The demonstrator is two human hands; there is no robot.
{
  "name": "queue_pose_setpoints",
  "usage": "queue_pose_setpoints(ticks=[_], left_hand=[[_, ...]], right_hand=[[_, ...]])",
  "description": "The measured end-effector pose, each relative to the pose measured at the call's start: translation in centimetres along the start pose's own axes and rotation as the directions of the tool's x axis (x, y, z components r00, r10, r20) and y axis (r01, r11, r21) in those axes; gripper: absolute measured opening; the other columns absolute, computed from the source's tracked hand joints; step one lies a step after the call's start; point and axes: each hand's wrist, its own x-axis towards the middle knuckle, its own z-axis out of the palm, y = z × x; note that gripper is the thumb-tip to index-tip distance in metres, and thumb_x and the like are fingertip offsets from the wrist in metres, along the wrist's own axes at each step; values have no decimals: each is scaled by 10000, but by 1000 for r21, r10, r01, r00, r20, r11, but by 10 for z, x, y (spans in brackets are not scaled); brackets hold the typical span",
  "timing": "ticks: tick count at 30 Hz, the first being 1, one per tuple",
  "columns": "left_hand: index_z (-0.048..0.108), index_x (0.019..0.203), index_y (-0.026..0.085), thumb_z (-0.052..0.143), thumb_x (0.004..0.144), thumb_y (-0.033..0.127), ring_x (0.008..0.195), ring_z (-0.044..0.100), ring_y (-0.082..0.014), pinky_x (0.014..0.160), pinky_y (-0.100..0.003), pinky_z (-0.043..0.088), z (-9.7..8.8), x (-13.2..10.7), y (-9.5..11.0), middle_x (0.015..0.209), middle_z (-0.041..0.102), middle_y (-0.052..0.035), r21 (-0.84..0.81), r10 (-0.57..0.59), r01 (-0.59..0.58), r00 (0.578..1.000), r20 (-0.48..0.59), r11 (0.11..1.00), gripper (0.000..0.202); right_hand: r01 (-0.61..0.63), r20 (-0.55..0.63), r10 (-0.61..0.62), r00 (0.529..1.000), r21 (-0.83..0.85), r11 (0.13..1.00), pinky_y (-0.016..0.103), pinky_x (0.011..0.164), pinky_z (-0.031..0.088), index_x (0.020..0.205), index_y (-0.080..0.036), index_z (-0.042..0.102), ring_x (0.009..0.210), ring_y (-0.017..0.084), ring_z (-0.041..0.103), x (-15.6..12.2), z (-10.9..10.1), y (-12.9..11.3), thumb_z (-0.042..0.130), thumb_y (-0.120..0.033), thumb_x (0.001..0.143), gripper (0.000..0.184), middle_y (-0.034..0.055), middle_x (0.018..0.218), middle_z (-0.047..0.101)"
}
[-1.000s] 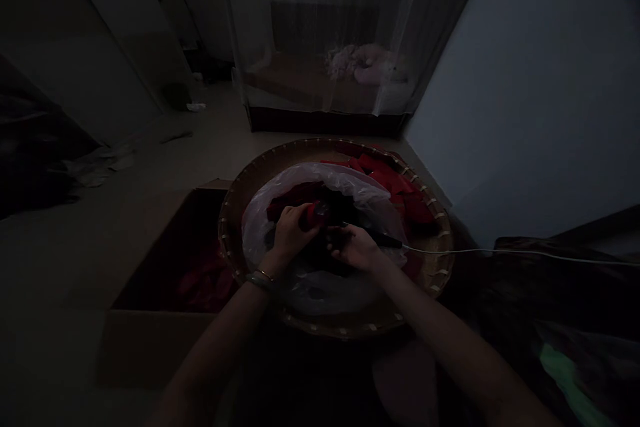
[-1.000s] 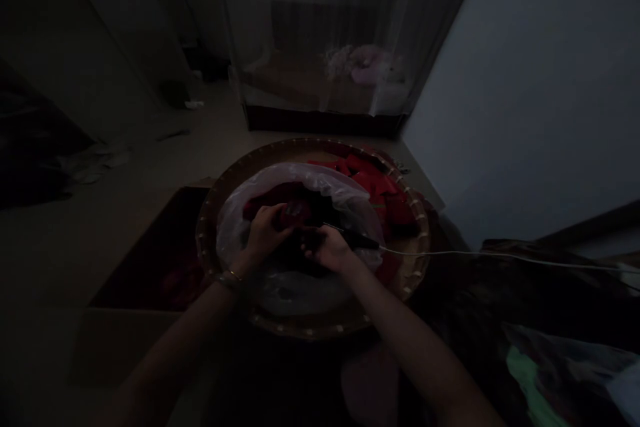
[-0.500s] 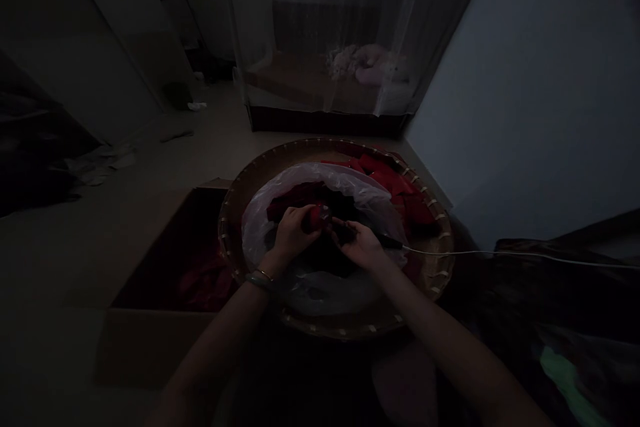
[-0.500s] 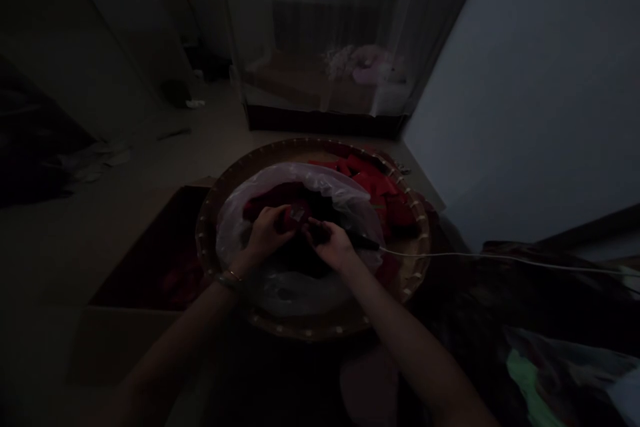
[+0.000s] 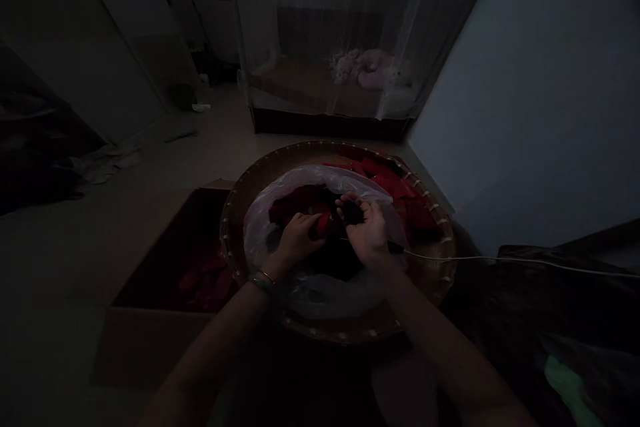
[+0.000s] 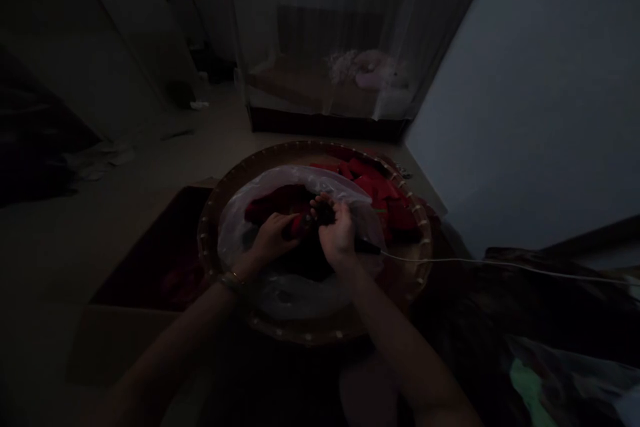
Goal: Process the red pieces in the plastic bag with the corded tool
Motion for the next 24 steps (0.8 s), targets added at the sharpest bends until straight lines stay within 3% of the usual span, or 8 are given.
queue_pose_setpoints(ticks=[4,8,13,20,24], left_hand=[[567,1149,168,684,679,236,876,552,-214,767,-330,462,1,-1,1,943,635,-65,-37,-31,32,999,23,999,489],[577,1144,149,681,678,234,858,557,-209,753,-320,459,2,-1,0,949,641,-70,-70,-30,31,999,10,997,485],[585,1141,177,685,676,237,847,565,-206,743,-317,456,3,-1,-2,948,647,-57,-83,-50,50,999,2,995,479],[581,1142,163,699,673,236,839,575,-210,752,-332,462,2,-1,-1,936,646,-62,-89,-82,80,996,-21,993,489],[566,1149,170,713,656,222,862,576,-216,755,-339,469,1,0,0,970,643,-65,-88,-67,66,998,-11,994,517]], right_hand=[[140,58,-133,989,-142,980,291,868,458,940,-183,603,954,149,592,-1,9,13,400,-532,861,411,42,983,620],[214,143,-180,973,-273,938,334,938,425,1025,-180,586,1042,176,550,-3,10,20,400,-600,827,500,61,1067,603],[271,302,-149,942,-418,867,384,1023,370,1140,-176,550,1163,211,487,-6,2,20,360,-630,838,578,79,1214,555],[358,528,-44,848,-510,782,396,1117,251,1247,-215,506,1274,202,392,-11,-10,7,316,-626,884,580,53,1329,483],[373,540,-63,839,-488,789,420,1066,340,1221,-260,510,1286,214,374,-10,-12,-2,342,-602,887,507,35,1364,436]])
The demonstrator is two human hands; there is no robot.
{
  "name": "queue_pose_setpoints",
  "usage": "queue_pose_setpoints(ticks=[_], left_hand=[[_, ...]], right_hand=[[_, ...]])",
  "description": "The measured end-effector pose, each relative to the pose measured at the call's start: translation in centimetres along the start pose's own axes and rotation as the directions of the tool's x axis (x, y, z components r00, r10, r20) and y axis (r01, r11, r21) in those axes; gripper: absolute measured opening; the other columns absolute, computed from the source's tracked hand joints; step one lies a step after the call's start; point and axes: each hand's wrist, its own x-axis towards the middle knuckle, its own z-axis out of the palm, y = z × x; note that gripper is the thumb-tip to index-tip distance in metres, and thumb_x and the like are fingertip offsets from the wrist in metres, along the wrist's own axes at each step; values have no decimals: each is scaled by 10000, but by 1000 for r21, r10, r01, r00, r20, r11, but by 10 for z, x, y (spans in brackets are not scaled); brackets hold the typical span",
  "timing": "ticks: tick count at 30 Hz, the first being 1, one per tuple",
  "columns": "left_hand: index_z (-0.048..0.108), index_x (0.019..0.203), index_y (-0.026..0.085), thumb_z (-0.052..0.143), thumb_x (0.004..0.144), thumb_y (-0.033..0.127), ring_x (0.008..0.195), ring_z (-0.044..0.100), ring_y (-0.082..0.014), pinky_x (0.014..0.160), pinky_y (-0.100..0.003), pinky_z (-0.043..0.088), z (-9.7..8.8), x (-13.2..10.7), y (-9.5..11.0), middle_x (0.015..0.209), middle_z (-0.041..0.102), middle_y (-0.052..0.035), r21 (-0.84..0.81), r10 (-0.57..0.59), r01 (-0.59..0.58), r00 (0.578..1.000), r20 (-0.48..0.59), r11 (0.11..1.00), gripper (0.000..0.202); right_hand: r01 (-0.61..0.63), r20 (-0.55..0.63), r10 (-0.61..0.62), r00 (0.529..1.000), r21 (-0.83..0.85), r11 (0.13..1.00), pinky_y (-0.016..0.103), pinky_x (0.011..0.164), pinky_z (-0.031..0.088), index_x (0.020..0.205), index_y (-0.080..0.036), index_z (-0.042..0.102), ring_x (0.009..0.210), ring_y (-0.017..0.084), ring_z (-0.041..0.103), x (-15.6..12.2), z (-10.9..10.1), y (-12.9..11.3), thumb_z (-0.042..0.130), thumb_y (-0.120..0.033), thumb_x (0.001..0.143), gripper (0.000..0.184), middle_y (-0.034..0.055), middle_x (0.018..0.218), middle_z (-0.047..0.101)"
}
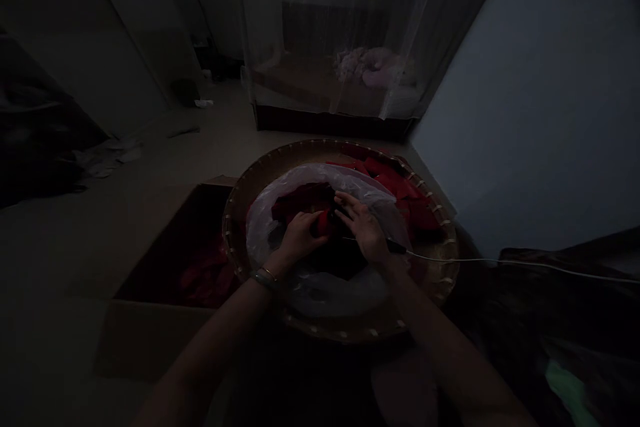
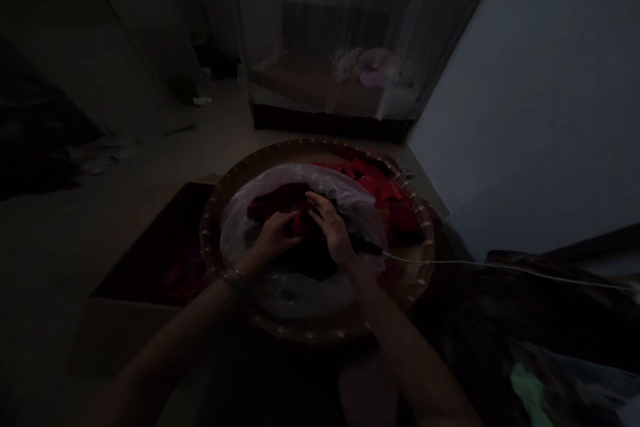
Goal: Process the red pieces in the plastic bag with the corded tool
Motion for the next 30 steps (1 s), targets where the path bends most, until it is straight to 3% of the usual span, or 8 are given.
queue_pose_setpoints(ticks=[5,8,11,13,16,19,26,30], left_hand=[[548,1151,177,716,655,214,902,576,-226,791,-360,475,2,0,0,1004,638,-69,-4,18,-18,1000,-24,1000,525],[544,1130,176,722,654,215,897,589,-224,789,-360,482,4,0,-3,1002,639,-68,-4,17,-17,995,-100,1000,510],[543,1099,174,730,666,255,914,601,-225,803,-361,489,4,2,-7,1006,637,-73,-25,-37,31,958,-283,999,479],[539,1091,176,718,690,292,928,603,-223,816,-361,493,3,4,-9,1007,632,-73,-44,-81,69,922,-378,997,455],[533,1096,173,683,730,308,949,596,-219,834,-363,492,-1,5,-9,1019,622,-75,-55,-101,86,898,-428,995,418],[531,1110,168,664,746,286,981,583,-223,861,-374,483,-4,6,-5,1036,614,-80,-59,-86,67,898,-431,996,405],[532,1126,188,660,746,241,983,572,-206,866,-354,481,-7,6,-1,1057,599,-65,-87,-108,78,901,-420,993,404],[533,1123,178,656,750,248,988,572,-208,866,-350,480,-6,5,-2,1055,597,-69,-73,-98,75,904,-415,995,399]], right_hand=[[5,-200,-30,979,-127,992,407,964,450,1104,-207,563,1108,216,543,4,-15,10,403,-530,881,423,88,1210,539],[-58,-218,-9,976,-298,953,371,897,489,1081,-182,586,991,195,600,4,-24,21,448,-415,868,344,85,1112,593],[-120,-63,102,993,-548,828,345,813,512,1048,-178,625,879,182,624,0,-27,26,420,-278,861,295,66,989,652],[-33,143,194,971,-718,695,346,842,489,1021,-183,650,896,188,618,-4,-24,26,453,-183,826,277,60,978,664],[217,423,292,858,-813,540,349,932,431,1081,-193,635,1048,215,560,-9,-9,29,549,-94,746,359,71,1116,619],[353,529,363,767,-821,449,366,909,441,1188,-203,568,1114,262,508,-7,10,37,651,-118,694,508,106,1255,521],[423,619,409,671,-772,474,355,793,479,1245,-169,495,1000,284,558,7,21,47,729,-222,657,635,147,1184,540],[413,611,391,688,-774,480,334,828,458,1196,-174,540,1030,265,543,1,16,49,718,-199,660,565,133,1203,525]])
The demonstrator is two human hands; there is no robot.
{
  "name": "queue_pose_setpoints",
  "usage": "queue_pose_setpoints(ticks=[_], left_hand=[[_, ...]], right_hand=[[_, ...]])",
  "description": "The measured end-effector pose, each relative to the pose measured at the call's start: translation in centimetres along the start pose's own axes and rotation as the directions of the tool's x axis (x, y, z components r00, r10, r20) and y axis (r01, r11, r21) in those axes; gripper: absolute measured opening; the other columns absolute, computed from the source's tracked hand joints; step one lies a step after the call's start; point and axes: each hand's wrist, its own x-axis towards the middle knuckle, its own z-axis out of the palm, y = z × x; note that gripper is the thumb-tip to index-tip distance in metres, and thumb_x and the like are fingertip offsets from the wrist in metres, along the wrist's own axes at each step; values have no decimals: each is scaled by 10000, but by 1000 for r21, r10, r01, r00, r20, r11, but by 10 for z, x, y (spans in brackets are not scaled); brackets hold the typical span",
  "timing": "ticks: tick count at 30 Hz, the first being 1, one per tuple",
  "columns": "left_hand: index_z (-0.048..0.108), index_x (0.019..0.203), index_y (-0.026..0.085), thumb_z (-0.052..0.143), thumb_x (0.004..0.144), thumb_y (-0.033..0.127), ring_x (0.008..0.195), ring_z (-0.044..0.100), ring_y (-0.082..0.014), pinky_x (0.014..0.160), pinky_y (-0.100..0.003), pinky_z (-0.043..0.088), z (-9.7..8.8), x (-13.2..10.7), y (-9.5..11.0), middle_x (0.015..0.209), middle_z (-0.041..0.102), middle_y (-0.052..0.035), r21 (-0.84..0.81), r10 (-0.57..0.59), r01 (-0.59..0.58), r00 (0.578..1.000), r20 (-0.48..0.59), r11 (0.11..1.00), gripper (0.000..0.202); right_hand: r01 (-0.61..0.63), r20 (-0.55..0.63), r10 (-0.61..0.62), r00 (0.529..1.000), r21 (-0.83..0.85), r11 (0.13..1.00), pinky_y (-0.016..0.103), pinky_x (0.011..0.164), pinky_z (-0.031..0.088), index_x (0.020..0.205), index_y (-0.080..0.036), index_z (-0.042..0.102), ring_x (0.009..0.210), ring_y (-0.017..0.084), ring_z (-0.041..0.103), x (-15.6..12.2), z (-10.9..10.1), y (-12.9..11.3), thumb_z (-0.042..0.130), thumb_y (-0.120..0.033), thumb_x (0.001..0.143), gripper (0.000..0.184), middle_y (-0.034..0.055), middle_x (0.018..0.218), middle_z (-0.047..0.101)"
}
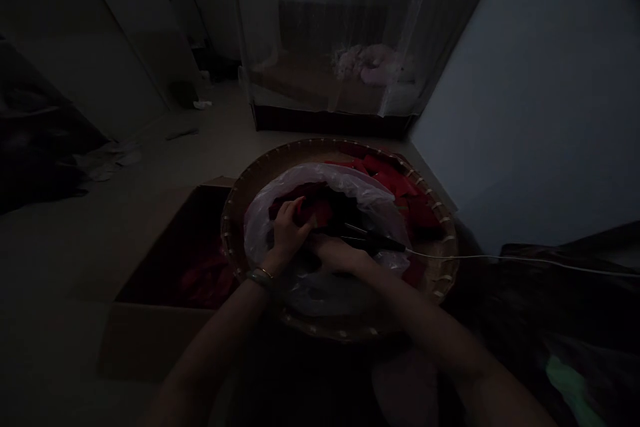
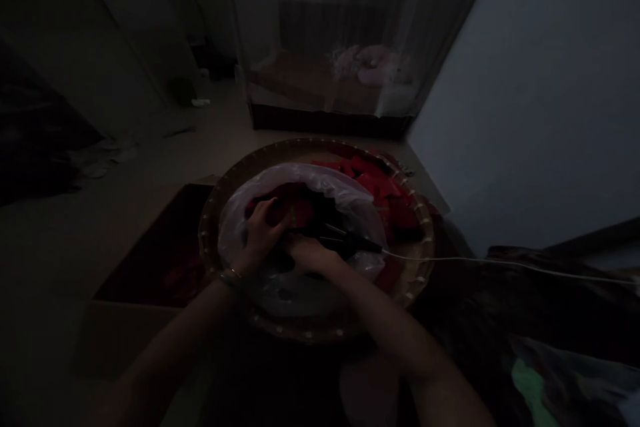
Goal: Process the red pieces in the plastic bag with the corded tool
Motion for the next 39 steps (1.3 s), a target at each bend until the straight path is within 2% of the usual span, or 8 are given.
queue_pose_setpoints(ticks=[4,12,19,24,29,32,35,39], left_hand=[[529,1123,171,658,737,230,1002,572,-214,876,-357,478,1,0,-2,1057,595,-71,15,-12,12,1000,12,1000,411],[534,1122,185,664,724,218,986,579,-216,868,-363,481,2,0,-2,1053,601,-66,26,-5,5,1000,8,1000,420],[531,1122,193,677,729,270,974,575,-215,855,-367,482,2,-1,-4,1042,599,-68,8,-2,2,1000,21,1000,427],[529,1129,187,701,706,272,982,570,-217,863,-366,478,2,-1,-3,1049,596,-69,-3,17,-17,997,75,1000,464],[523,1174,193,690,663,178,982,564,-209,868,-356,477,1,-2,1,1071,581,-72,-38,88,-81,970,228,996,538],[522,1192,194,671,667,174,974,562,-207,862,-354,476,1,-3,3,1075,576,-77,-56,107,-95,955,277,994,546],[517,1207,203,657,680,178,978,561,-208,863,-357,473,1,-4,2,1084,574,-78,-61,93,-78,949,302,995,545],[519,1206,204,659,680,180,976,563,-210,855,-353,476,1,-4,1,1079,577,-79,-64,98,-82,947,307,995,546]], right_hand=[[-12,-35,14,999,64,998,309,852,439,1112,-173,596,1014,232,556,-1,6,2,653,-104,688,434,104,1149,568],[-68,-82,77,994,108,992,290,848,435,1053,-144,629,1012,218,572,7,13,4,583,-44,693,376,108,1092,616],[-176,-123,212,970,254,951,229,694,459,869,-144,678,785,172,629,-7,-7,18,563,-58,661,252,51,870,684],[-199,-254,367,895,509,838,234,667,472,845,-147,676,729,152,621,-33,-32,29,603,-155,659,200,20,803,681],[-102,-370,542,754,750,654,205,453,415,886,-156,662,481,98,528,-51,-64,15,660,-325,672,273,-5,698,643],[-64,-460,567,683,736,674,210,432,406,859,-186,675,451,99,522,-53,-81,0,688,-317,663,236,-11,680,644],[-21,-507,525,684,706,708,238,468,442,850,-212,698,507,128,562,-48,-85,-11,694,-301,670,200,8,733,669],[30,-585,413,698,600,800,303,685,487,856,-239,715,760,185,615,-38,-74,-9,669,-278,699,168,13,861,683]])
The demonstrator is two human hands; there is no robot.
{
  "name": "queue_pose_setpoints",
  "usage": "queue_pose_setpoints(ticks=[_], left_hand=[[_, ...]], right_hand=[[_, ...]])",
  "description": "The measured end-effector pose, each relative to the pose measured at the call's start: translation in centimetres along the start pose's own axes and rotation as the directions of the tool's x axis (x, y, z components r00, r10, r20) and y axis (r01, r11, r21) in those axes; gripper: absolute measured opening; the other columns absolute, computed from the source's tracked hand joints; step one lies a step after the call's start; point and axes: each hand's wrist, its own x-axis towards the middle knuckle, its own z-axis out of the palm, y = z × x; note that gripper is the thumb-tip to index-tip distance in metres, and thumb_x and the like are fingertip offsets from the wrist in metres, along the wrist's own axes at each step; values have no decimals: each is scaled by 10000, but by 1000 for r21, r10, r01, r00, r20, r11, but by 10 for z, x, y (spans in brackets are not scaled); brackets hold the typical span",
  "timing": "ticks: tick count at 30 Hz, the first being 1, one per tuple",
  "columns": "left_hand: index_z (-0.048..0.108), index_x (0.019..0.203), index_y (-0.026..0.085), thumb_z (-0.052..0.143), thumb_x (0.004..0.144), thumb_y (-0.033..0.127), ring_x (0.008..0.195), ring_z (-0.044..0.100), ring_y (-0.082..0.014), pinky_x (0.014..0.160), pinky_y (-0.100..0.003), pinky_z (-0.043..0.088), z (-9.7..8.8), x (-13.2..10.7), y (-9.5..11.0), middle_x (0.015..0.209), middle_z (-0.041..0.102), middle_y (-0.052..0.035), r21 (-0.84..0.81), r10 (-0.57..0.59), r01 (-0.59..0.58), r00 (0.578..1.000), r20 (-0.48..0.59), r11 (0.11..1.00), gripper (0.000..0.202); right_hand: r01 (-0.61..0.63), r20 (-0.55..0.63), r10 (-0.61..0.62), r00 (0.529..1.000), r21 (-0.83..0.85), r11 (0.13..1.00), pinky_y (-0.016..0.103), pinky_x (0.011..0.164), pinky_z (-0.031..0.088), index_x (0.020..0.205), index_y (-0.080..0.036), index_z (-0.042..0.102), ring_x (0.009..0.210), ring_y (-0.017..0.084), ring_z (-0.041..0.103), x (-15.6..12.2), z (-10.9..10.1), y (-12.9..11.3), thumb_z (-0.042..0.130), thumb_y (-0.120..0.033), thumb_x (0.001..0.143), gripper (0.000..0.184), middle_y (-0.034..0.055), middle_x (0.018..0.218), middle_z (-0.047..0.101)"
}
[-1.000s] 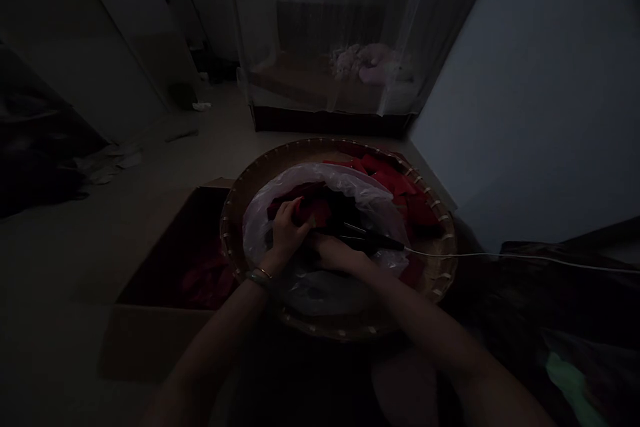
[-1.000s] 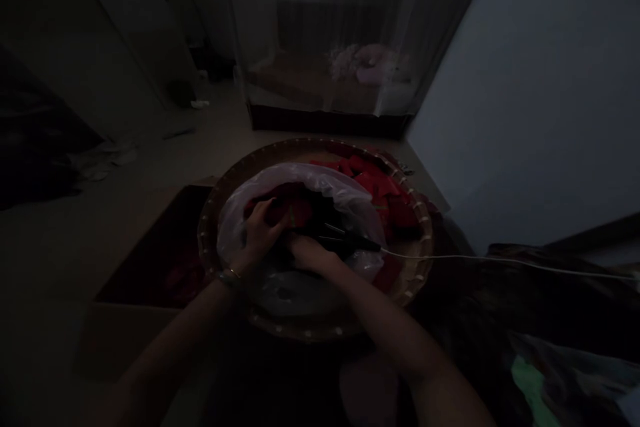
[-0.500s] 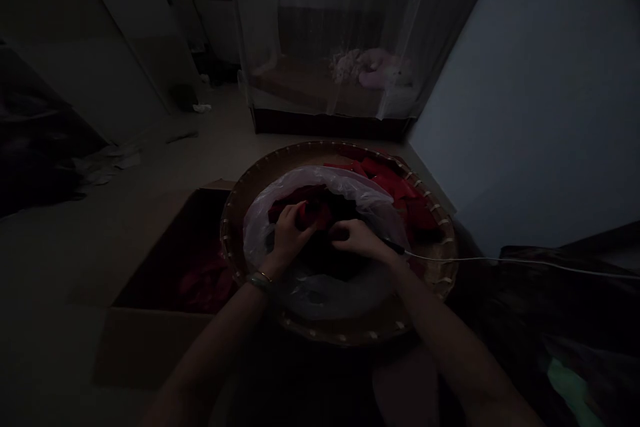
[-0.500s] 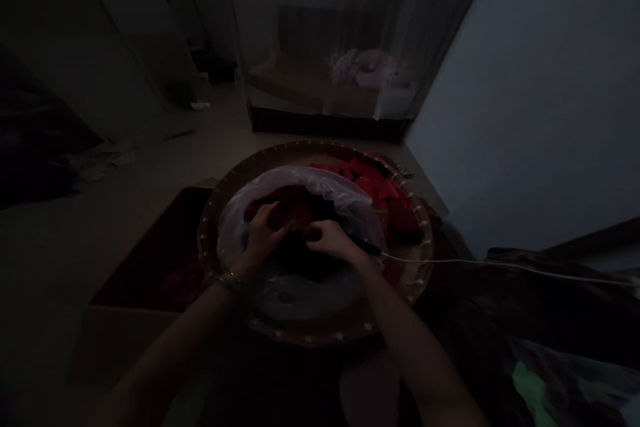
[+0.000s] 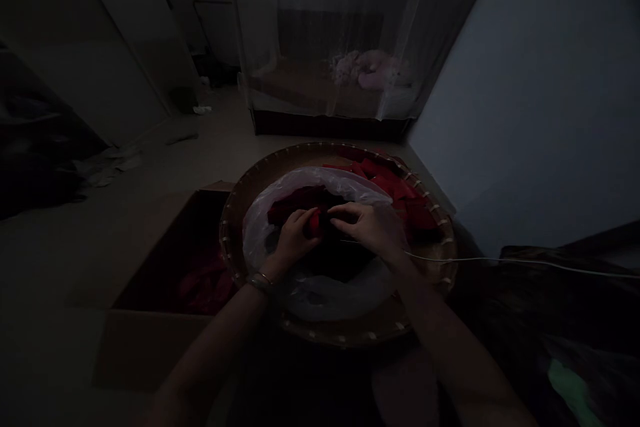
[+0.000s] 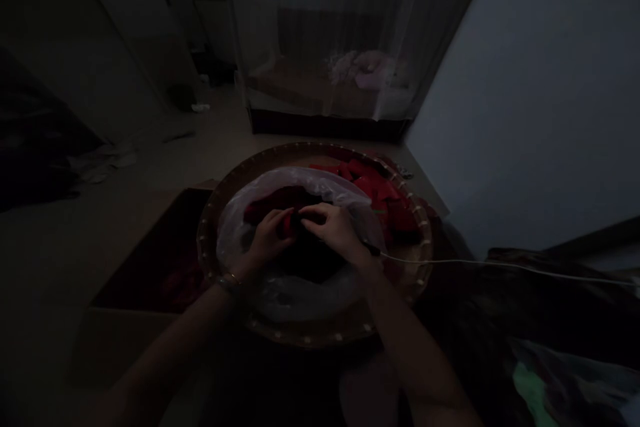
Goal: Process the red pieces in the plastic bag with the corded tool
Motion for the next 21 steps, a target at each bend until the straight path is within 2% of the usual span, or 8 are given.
queue_pose_setpoints(ticks=[2,5,9,14,21], left_hand=[[520,1204,204,660,677,174,979,563,-209,856,-349,476,0,0,0,1081,577,-78,-3,3,-3,1000,-1,1000,546],[522,1200,198,655,679,171,970,565,-205,854,-346,476,-1,0,1,1072,578,-78,-11,6,-6,1000,-8,1000,538],[524,1196,192,656,690,184,962,569,-203,847,-343,479,0,0,1,1064,580,-81,-6,17,-17,1000,-14,1000,524],[524,1202,193,654,689,183,960,567,-208,840,-343,479,0,0,1,1054,582,-81,7,14,-14,1000,0,1000,530],[525,1204,179,664,675,167,973,563,-205,856,-342,468,1,0,0,1071,578,-83,-9,13,-13,1000,4,1000,547]], right_hand=[[46,1,-46,999,-68,997,317,750,469,860,-243,712,818,189,607,1,3,7,658,-280,716,158,11,878,675],[72,-16,-75,997,-146,987,310,733,458,830,-228,699,799,182,599,1,3,16,656,-292,726,130,13,839,659],[70,-43,-76,996,-130,989,292,699,468,805,-201,674,790,174,599,-1,4,21,644,-294,729,124,22,843,648],[77,5,-77,997,-112,991,263,643,475,868,-182,668,751,152,608,-4,9,17,601,-258,753,153,28,883,653],[84,-87,-101,991,-184,979,274,737,480,808,-190,677,786,162,617,-4,7,7,620,-254,740,110,17,827,674]])
